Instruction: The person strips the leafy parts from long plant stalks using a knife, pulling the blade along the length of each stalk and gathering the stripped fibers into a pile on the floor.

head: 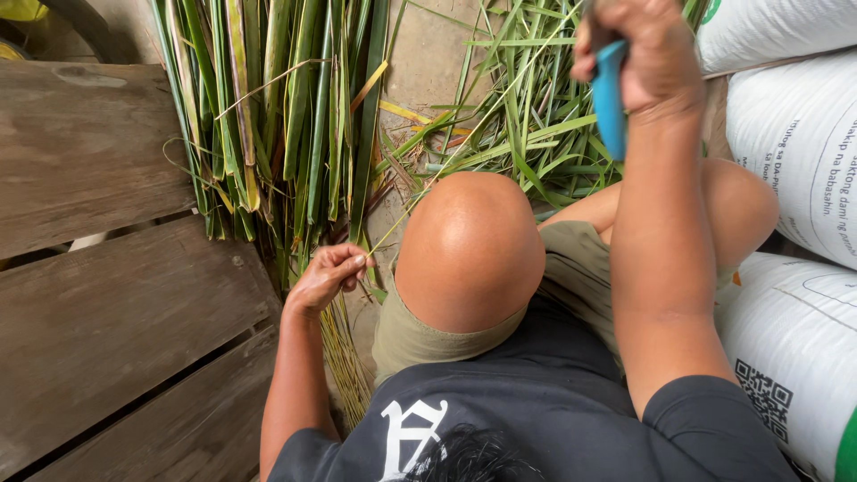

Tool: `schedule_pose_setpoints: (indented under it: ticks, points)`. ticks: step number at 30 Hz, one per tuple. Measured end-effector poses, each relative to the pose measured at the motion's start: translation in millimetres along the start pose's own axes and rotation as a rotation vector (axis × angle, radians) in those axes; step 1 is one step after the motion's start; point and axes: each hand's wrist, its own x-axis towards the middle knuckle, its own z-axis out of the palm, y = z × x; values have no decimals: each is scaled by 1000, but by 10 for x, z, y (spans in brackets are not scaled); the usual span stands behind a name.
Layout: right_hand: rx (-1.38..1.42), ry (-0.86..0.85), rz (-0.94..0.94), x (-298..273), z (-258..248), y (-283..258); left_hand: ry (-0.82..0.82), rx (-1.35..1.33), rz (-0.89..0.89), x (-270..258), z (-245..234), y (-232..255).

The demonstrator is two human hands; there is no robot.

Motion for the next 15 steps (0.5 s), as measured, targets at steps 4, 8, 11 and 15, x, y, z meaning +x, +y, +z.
schedule_pose_setpoints:
  ticks: [4, 8, 11, 15]
  points:
    - [-171, -245, -47, -277, 563, 85, 6, 4, 68, 240, 180, 328]
    - [-262, -309, 116, -306, 782, 327, 62, -58, 118, 520, 274, 462]
    - [-291, -290, 107, -277, 873, 482, 92, -7, 155, 445, 285, 529]
    - [-128, -104, 55, -211, 830, 326, 263, 452, 12, -109, 141, 477]
